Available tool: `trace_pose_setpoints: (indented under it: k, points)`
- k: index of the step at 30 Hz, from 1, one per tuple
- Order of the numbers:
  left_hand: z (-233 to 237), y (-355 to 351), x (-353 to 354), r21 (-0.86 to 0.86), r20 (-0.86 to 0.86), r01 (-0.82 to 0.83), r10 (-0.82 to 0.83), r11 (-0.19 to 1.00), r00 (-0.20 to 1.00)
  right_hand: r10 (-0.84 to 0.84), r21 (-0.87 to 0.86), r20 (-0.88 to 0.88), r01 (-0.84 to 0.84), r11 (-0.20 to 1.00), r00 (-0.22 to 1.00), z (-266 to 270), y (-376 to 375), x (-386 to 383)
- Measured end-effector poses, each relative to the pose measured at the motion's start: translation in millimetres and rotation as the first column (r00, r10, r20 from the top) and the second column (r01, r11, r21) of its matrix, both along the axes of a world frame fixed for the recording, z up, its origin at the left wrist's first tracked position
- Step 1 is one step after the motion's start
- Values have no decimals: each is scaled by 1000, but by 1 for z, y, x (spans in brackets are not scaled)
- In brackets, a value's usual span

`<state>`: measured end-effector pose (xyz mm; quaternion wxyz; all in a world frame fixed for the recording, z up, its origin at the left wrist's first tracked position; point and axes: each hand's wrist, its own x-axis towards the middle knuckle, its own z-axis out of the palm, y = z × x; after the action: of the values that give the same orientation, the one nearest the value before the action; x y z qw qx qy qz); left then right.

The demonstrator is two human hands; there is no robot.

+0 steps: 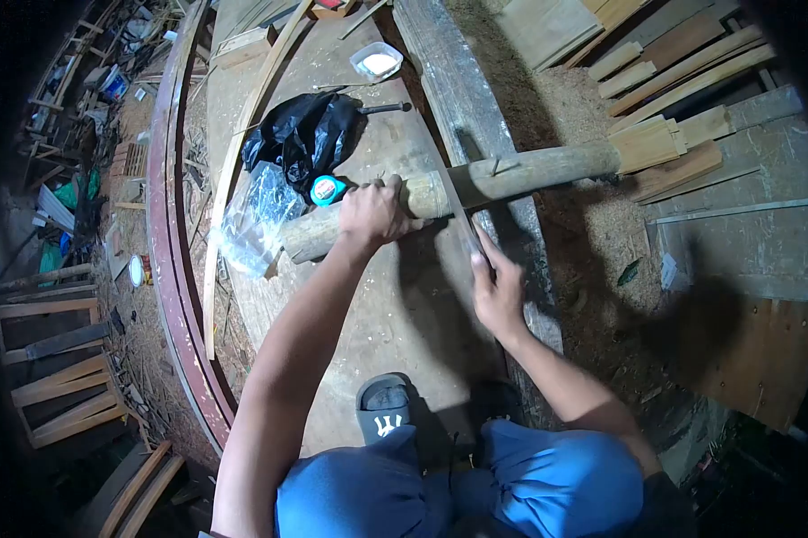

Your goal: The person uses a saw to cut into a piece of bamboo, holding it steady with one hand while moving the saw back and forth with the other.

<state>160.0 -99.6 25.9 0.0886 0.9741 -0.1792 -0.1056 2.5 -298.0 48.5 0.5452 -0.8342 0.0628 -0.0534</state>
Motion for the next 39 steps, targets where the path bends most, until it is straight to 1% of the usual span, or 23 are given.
trace_pose_setpoints:
  k: [1,3,5,6,7,9,12,15,16,17,20,21,23,24,27,29,31,32,33,35,36,38,39]
  points:
    - [1,0,0,-4,34,6,-6,1000,999,-14,47,-28,16,999,999,1,3,17]
    - [1,1,5,-6,11,18,-18,1000,1000,-26,-8,-73,26,1000,997,1,6,24]
    - [-7,0,3,3,14,-9,9,1000,1000,-16,-51,65,19,999,998,-5,4,6]
    - [-4,-1,3,-3,20,-13,13,1000,1000,4,-54,19,-3,999,1000,-5,1,-12]
    - [2,-1,3,-5,21,3,-3,1000,1000,4,-38,56,-2,999,998,-4,0,-32]
    - [3,3,1,-7,9,5,-5,1000,1000,-1,22,-67,2,1000,998,7,-3,-58]
    - [6,2,2,-28,-2,9,-9,1000,1000,6,-20,-93,-8,1000,996,10,-2,-44]
    - [1,1,-2,8,53,20,-20,1000,998,-16,-87,60,22,996,998,-1,2,3]
    - [1,0,2,-5,-2,-2,2,1000,1000,-19,-23,-28,19,1000,999,3,1,16]
    - [0,1,3,0,-1,3,-3,1000,1000,-24,-18,-27,24,1000,999,2,1,13]
    - [-4,2,3,-51,57,20,-17,998,998,-18,-96,-59,12,995,998,-3,-2,-19]
    - [-2,1,4,-24,44,19,-18,1000,999,-25,-54,-38,23,998,999,2,-1,-37]
    - [0,3,0,6,14,7,-7,1000,1000,-26,-91,103,35,995,994,-11,-7,-54]
    - [3,3,-2,-10,-14,-9,9,1000,1000,-9,-5,-63,9,1000,998,5,-8,-52]
    - [9,-2,0,-16,-5,-21,20,1000,1000,-40,-80,-46,36,996,998,4,6,-32]
    - [13,-2,8,-17,-62,-63,62,998,996,-42,-128,42,47,991,998,-2,0,-21]
    - [15,-2,11,-14,-82,-60,59,998,995,-70,73,-159,83,994,985,-5,-16,-13]
    - [18,-2,11,-4,-88,-60,60,998,994,-6,-192,205,46,980,979,-17,-27,-10]
    - [21,-2,10,6,-91,-61,61,998,994,-51,169,-251,96,981,967,11,-27,-22]
    - [15,1,10,-10,-60,-49,48,999,997,50,247,-50,-36,968,998,10,-36,-36]
    - [12,1,10,-26,-31,-39,38,999,999,54,243,-49,-41,969,997,6,-34,-41]
    - [11,1,10,-35,-33,-39,38,999,999,-61,458,40,37,888,997,-8,-32,-50]
    - [12,1,10,-38,-34,-35,34,999,999,-54,455,41,30,890,998,-16,-37,-54]
